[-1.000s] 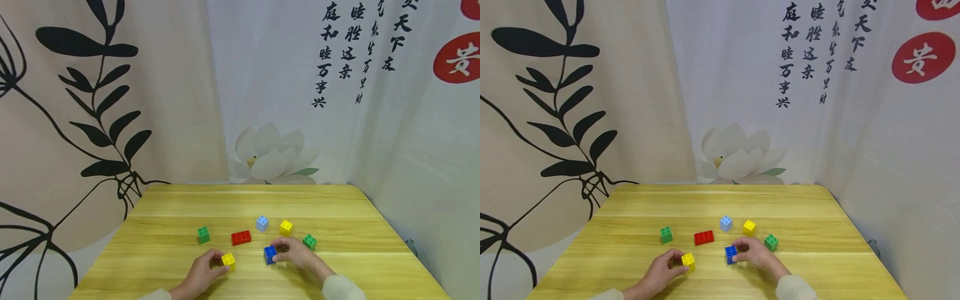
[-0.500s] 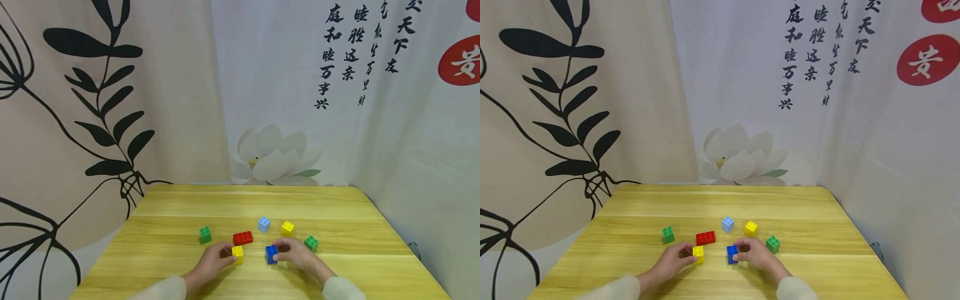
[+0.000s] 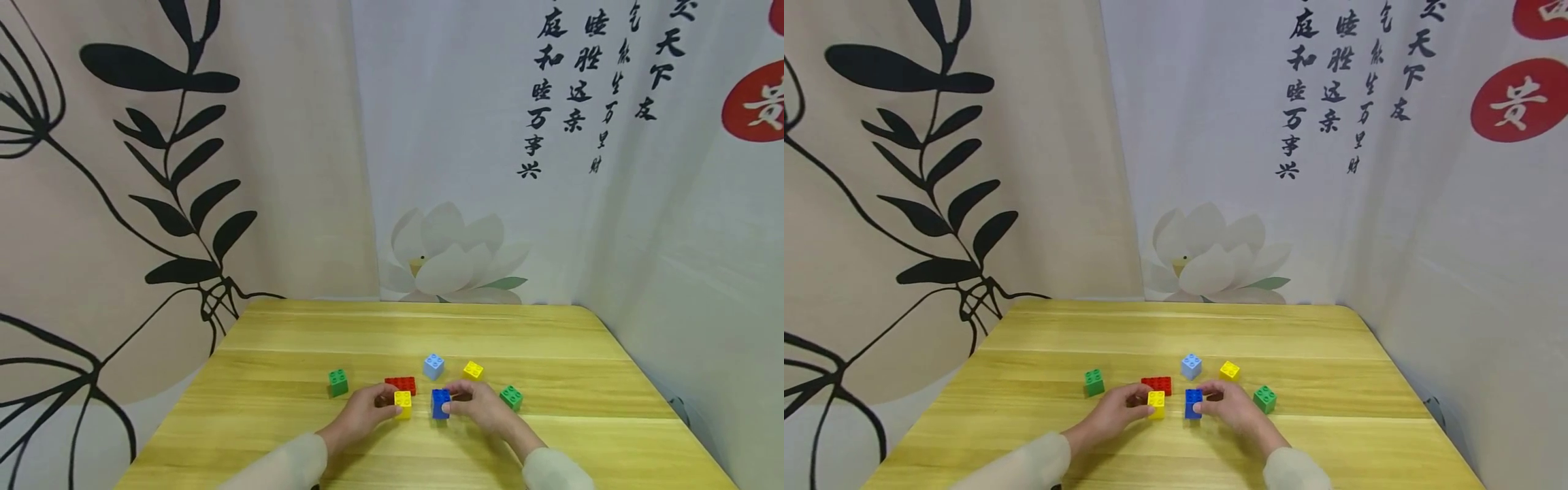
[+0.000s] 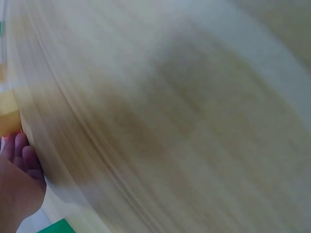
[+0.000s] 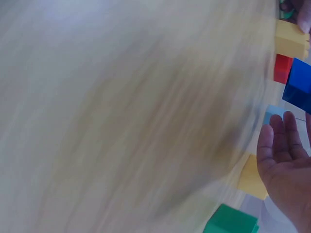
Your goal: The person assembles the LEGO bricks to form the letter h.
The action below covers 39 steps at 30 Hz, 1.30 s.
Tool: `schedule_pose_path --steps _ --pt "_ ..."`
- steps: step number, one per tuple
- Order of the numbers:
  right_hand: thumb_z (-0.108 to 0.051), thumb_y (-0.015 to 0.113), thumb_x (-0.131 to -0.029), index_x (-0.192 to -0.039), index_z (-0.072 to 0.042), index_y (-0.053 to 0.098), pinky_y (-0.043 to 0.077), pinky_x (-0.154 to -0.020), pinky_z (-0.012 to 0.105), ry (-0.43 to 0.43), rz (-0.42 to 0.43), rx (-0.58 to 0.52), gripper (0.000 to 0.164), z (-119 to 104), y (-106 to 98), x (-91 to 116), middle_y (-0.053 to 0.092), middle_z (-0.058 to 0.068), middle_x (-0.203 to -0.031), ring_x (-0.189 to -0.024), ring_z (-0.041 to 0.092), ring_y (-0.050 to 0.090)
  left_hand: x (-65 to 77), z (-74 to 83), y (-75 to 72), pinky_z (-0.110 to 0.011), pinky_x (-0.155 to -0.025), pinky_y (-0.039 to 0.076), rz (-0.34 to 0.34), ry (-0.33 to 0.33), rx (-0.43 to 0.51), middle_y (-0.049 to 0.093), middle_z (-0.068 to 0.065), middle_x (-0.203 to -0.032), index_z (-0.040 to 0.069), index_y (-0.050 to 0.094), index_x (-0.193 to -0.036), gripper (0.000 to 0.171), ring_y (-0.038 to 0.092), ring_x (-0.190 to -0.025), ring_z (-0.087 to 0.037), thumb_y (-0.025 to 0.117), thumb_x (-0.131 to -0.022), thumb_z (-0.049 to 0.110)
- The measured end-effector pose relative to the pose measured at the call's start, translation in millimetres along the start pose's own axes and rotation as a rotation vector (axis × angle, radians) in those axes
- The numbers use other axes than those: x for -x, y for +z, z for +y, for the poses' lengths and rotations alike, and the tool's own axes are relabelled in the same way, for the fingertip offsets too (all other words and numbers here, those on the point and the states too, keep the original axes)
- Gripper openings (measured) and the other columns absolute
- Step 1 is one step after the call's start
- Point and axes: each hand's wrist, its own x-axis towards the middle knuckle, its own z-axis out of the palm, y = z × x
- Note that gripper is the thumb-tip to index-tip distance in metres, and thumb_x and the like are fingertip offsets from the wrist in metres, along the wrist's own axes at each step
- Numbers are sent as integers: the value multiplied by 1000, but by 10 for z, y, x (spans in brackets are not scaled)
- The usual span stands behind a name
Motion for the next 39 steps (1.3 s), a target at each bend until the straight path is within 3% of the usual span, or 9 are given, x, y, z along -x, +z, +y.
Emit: schedule_pose_path --steps 7,15,23,39 --pt "-34 74 -90 -122 -9 65 50 -90 45 -23 62 -3 42 -139 89 -85 66 3 -114 -106 22 60 -45 -26 -20 -34 -81 50 -26 -26 2 63 4 -101 16 68 -116 25 55 -93 -18 70 -94 28" --pt "-34 73 -91 -122 -7 66 53 -87 41 -85 112 2 42 -299 194 -170 67 2 -112 -104 22 61 -55 -87 3 -38 -87 51 -21 -8 36 66 7 -108 19 69 -121 30 58 -98 -16 71 -93 30" --pt "-31 74 -90 -124 -8 65 55 -85 40 -122 110 -10 42 -319 332 -266 67 7 -116 -109 28 61 -39 -99 -23 -43 -93 50 -34 -27 62 67 3 -116 16 68 -126 36 60 -107 -19 71 -93 31" --pt "-35 74 -90 -125 -11 67 52 -86 45 -158 115 38 43 -394 393 -309 68 6 -117 -107 28 61 -37 -95 -18 -38 -87 53 -14 52 49 69 3 -111 13 70 -121 32 62 -102 -18 72 -92 26"
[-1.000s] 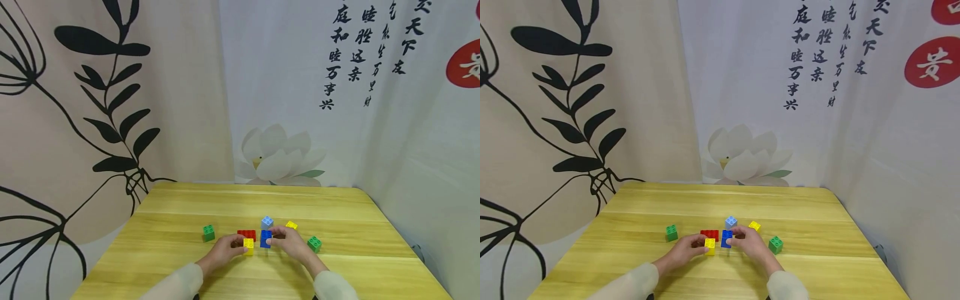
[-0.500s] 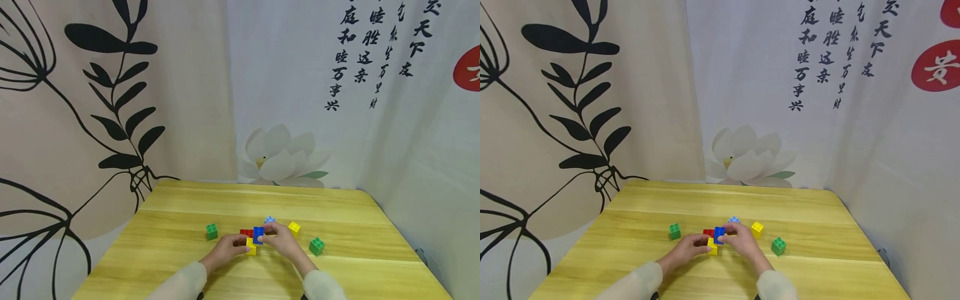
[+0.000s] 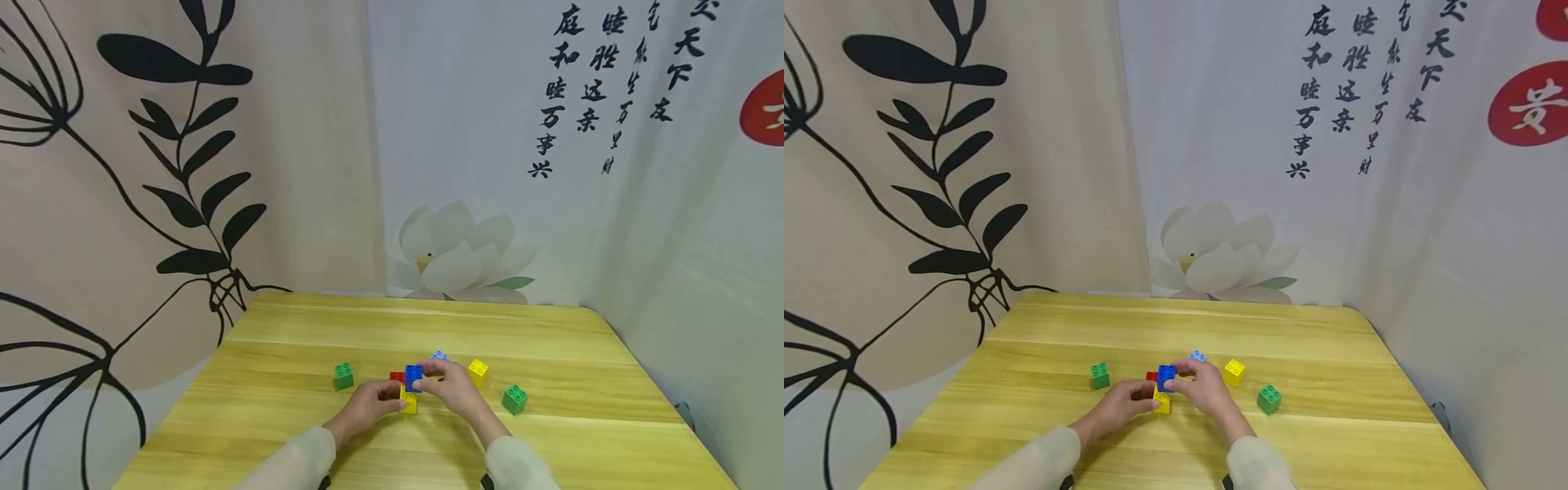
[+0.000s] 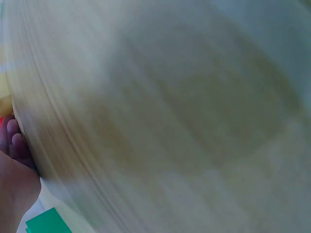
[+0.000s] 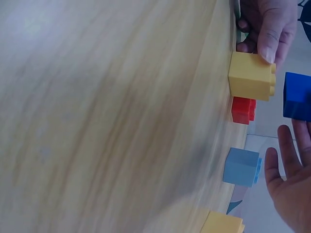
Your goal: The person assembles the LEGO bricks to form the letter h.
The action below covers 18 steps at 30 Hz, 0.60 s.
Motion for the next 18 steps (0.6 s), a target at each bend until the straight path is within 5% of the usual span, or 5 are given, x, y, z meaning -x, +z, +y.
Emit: schedule_pose_path --steps 18 --pt "-33 74 -91 -121 -13 69 48 -92 48 -5 -27 -9 36 55 93 -2 69 1 -115 -112 27 59 -16 -1 -10 -32 -85 52 -9 33 -26 69 5 -106 15 72 -115 22 62 -97 -14 71 -93 19"
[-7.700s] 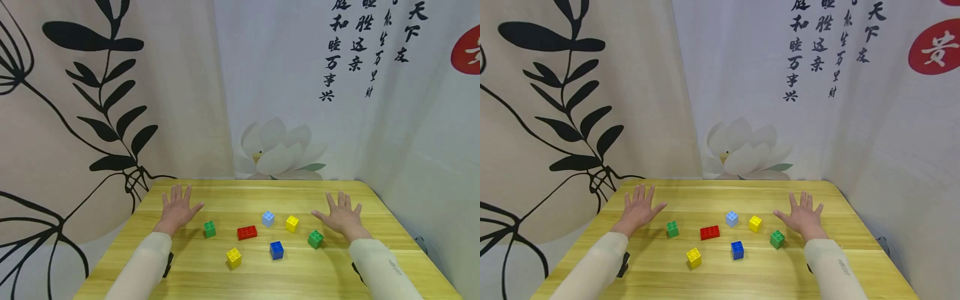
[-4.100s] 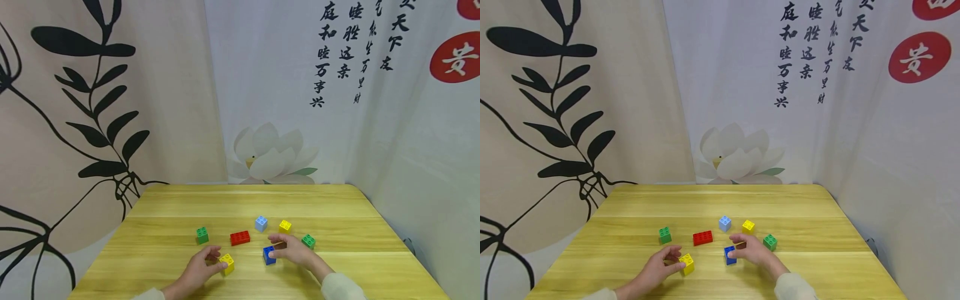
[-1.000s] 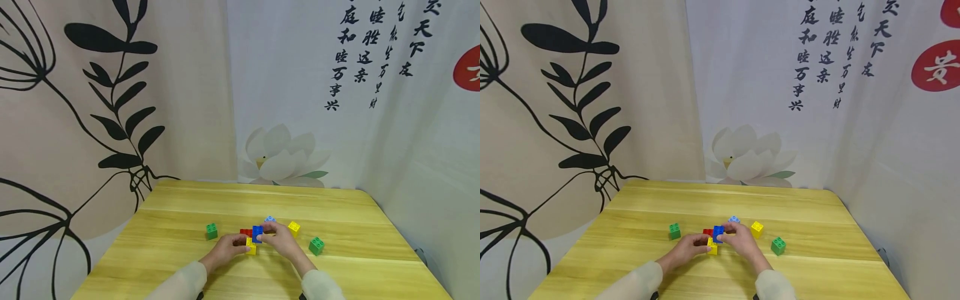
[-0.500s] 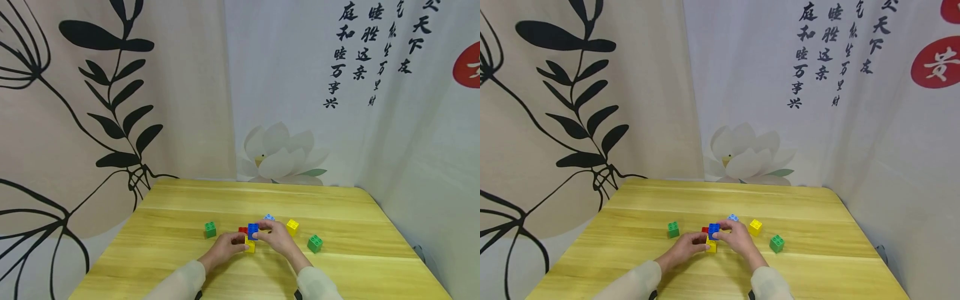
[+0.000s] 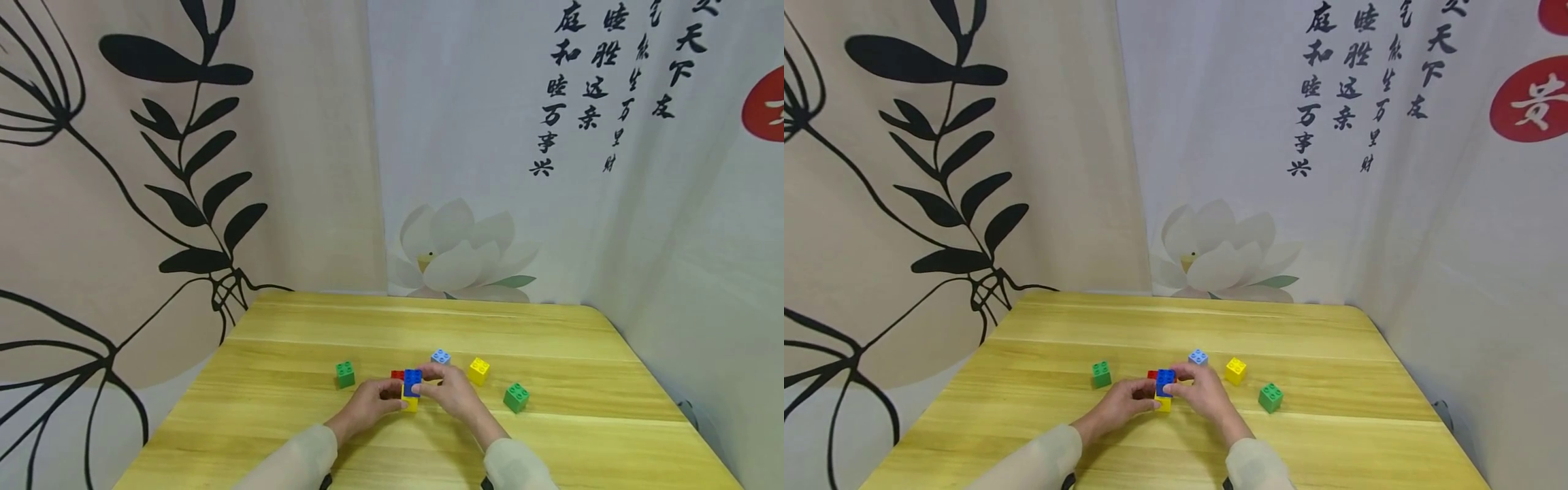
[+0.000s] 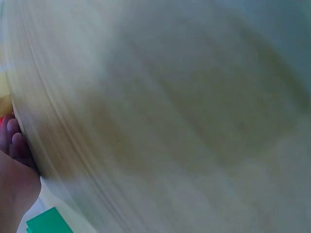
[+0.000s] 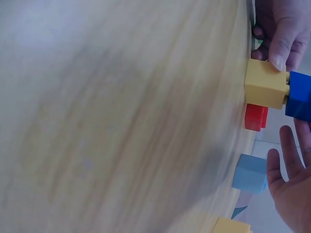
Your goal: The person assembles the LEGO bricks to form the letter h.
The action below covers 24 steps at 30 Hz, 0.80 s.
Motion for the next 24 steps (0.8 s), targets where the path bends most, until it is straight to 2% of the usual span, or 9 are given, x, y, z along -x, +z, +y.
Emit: schedule_pose_path --steps 7,18,24 --pt "-33 74 -90 -124 -11 68 48 -91 47 -19 -14 4 40 7 22 0 68 3 -116 -107 25 60 12 3 9 -36 -86 53 -4 -10 30 70 2 -108 14 71 -116 24 63 -99 -17 72 -92 17" --pt "-34 73 -91 -122 -12 69 47 -92 50 -15 -46 71 39 -21 -11 -17 67 3 -115 -110 29 59 -9 6 8 -35 -86 53 -10 -23 27 69 4 -108 16 72 -117 24 63 -99 -16 71 -93 19" --pt "-34 74 -90 -122 -13 69 51 -85 44 -10 -48 53 38 5 -7 -16 67 4 -114 -106 26 59 -12 17 6 -34 -83 52 0 -48 11 69 5 -104 16 72 -114 23 61 -94 -15 73 -92 20"
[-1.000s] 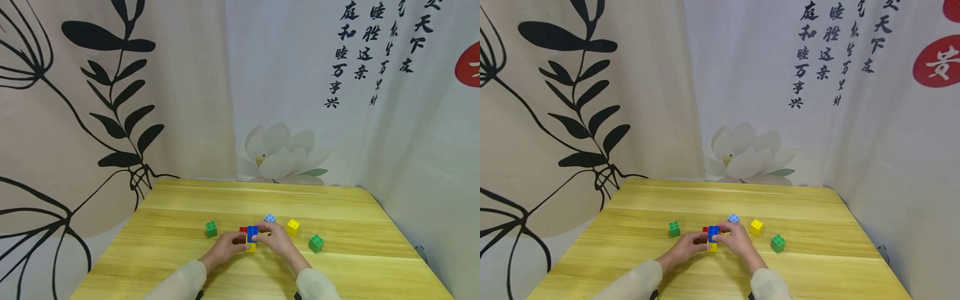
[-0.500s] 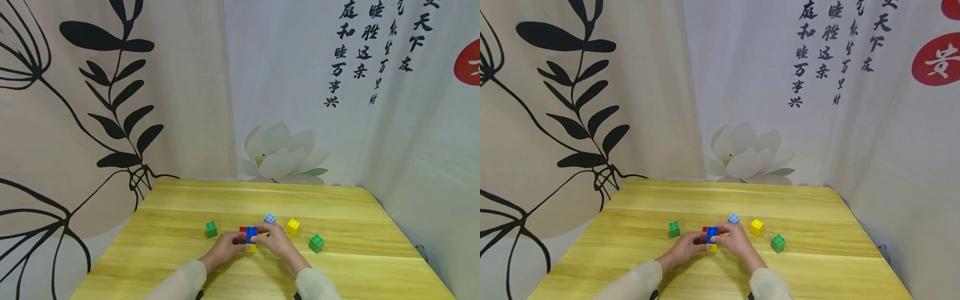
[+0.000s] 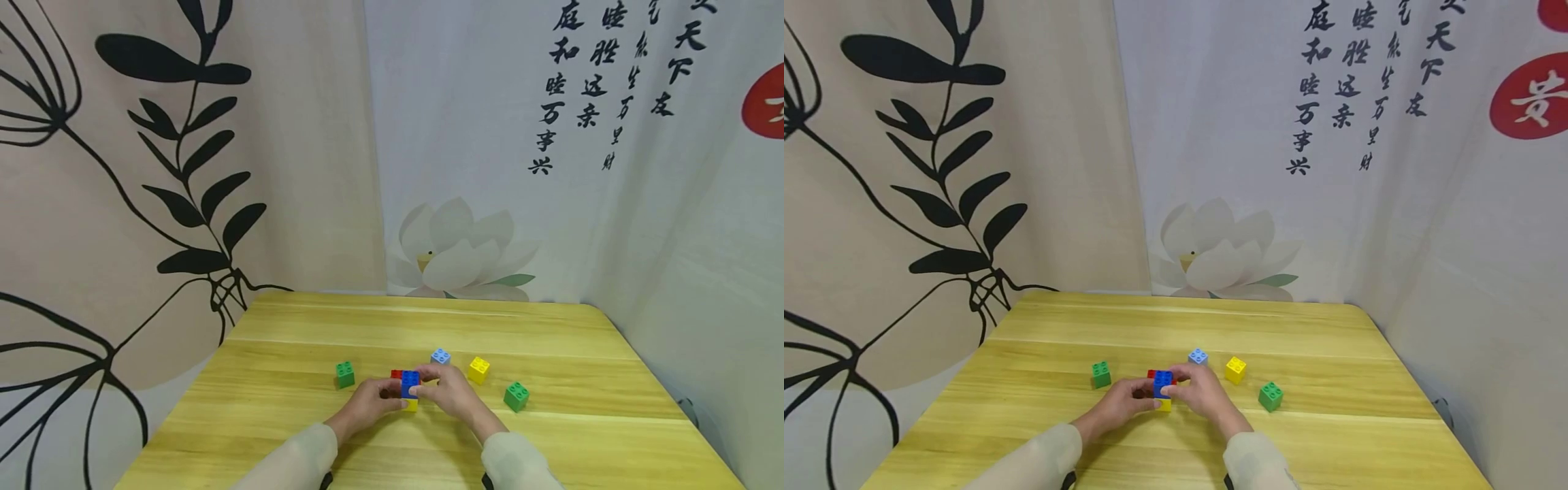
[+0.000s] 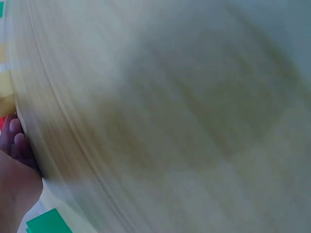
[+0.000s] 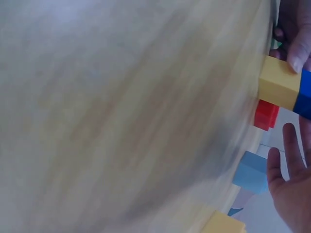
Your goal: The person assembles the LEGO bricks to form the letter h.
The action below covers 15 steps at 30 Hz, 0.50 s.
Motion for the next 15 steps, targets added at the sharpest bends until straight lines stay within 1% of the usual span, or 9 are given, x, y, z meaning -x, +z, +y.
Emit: schedule_pose_path --steps 3,6,8,12,15 --pt "-34 74 -90 -122 -12 69 53 -81 40 4 8 -33 38 29 14 10 67 4 -113 -104 26 60 11 10 -1 -34 -83 52 -1 6 3 68 4 -103 15 72 -114 23 61 -94 -15 73 -92 21" --pt "-35 74 -90 -122 -11 69 53 -81 39 8 12 -60 40 52 25 14 68 4 -113 -103 26 60 19 13 -1 -35 -83 52 -1 20 5 69 2 -103 13 72 -114 24 61 -94 -16 73 -92 21" --pt "-36 74 -90 -122 -12 69 53 -82 39 15 13 -67 41 57 29 13 68 4 -114 -103 26 60 23 19 -3 -35 -82 52 -2 13 14 68 2 -103 14 72 -113 23 61 -94 -17 73 -92 23" --pt "-37 74 -90 -122 -12 69 53 -81 39 18 16 -61 41 64 38 8 67 4 -114 -102 25 60 20 8 -3 -35 -83 52 -2 -1 34 68 3 -104 16 72 -114 24 61 -95 -16 72 -93 27" --pt "-36 74 -90 -121 -11 69 53 -80 39 5 18 -51 40 71 44 8 67 5 -113 -103 26 60 19 2 -3 -34 -84 52 1 1 39 68 4 -106 16 72 -115 25 61 -97 -16 72 -93 29"
